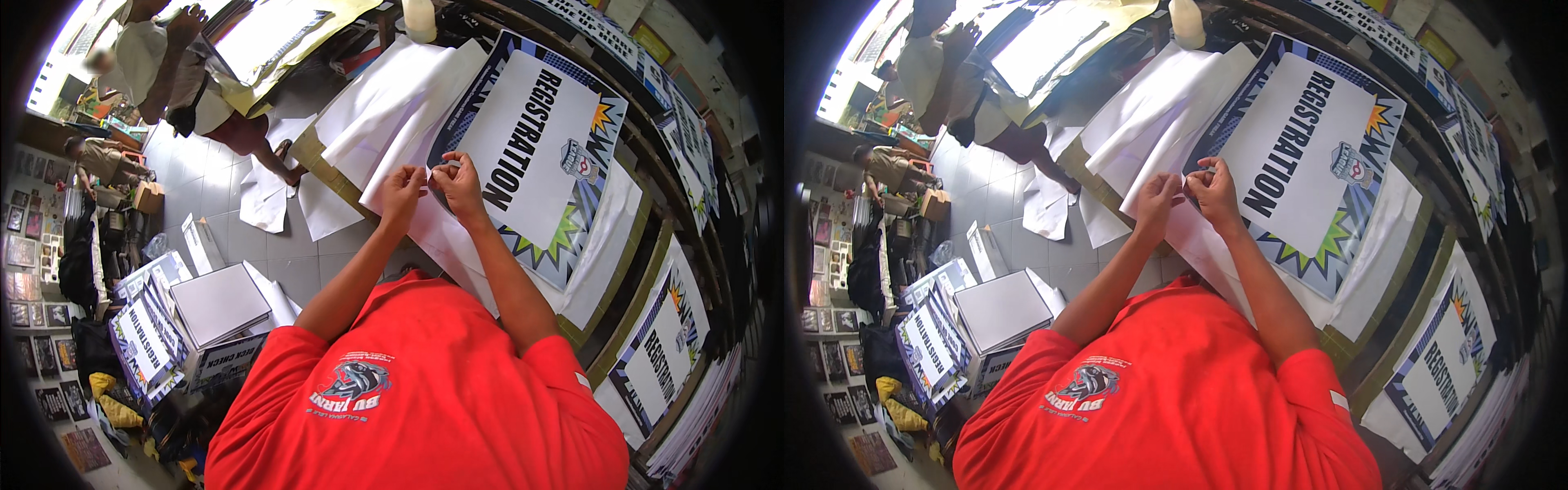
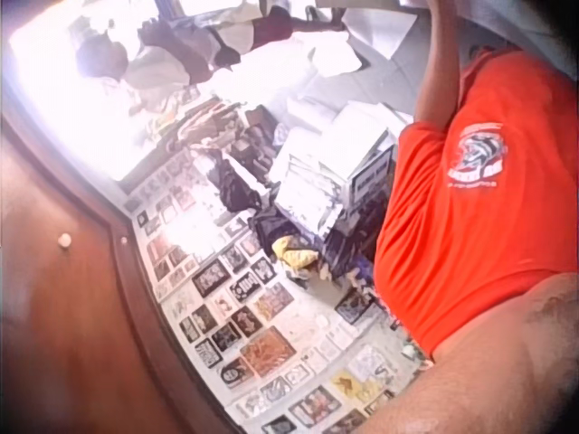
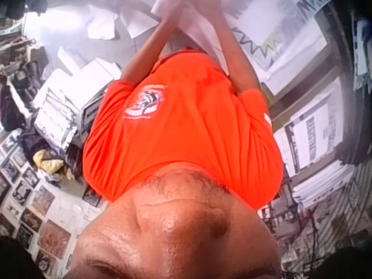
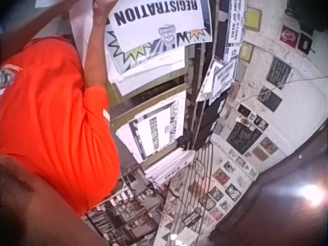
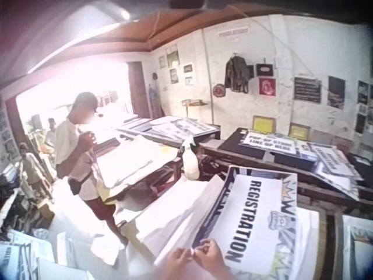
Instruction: The person assembles large printed posters by peeling backing paper, applying adhesive, and laminating printed sheets onto backing boards. They handle multiple poster units, smoothing them to remove air bubbles and stacking finished pieces.
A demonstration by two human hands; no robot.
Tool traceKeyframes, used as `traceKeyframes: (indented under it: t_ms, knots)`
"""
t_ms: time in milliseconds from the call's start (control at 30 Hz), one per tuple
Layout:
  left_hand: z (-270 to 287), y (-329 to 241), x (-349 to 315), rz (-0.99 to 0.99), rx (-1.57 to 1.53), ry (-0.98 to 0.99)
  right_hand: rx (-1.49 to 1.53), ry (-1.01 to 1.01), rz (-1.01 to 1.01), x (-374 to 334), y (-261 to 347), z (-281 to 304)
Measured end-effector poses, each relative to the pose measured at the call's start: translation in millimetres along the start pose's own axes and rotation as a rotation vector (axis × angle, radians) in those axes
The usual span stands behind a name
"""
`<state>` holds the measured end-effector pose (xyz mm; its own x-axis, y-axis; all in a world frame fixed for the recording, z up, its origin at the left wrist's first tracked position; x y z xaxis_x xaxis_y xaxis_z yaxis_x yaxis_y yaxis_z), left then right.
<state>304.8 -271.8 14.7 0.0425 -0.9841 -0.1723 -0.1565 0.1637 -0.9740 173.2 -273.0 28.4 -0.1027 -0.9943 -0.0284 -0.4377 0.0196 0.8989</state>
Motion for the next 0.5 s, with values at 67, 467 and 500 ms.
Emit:
traceKeyframes:
  t_ms: [67,467,500]
  knots:
    - [-3.4,-21.6,-14.1,-0.049,0.114,0.020,-0.060,0.045,0.038,-2.7,-4.3,-3.8]
    - [33.0,-19.9,-10.1,-0.196,0.377,-0.178,-0.379,0.075,0.126,8.6,-8.8,-0.8]
    - [40.4,-17.0,-11.4,-0.232,0.438,-0.225,-0.372,0.099,0.110,11.8,-9.3,-0.3]
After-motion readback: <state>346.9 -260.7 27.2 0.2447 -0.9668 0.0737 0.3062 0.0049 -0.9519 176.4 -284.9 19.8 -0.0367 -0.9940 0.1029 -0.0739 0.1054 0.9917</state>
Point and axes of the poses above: each hand's wrist, its own x-axis towards the middle knuckle, its own z-axis out of the back of the hand, y = z × x, the point moved 6 cm from there along x, towards the middle knuckle, and after that the axes turned 5 degrees about -y, right-handed, at the moved point
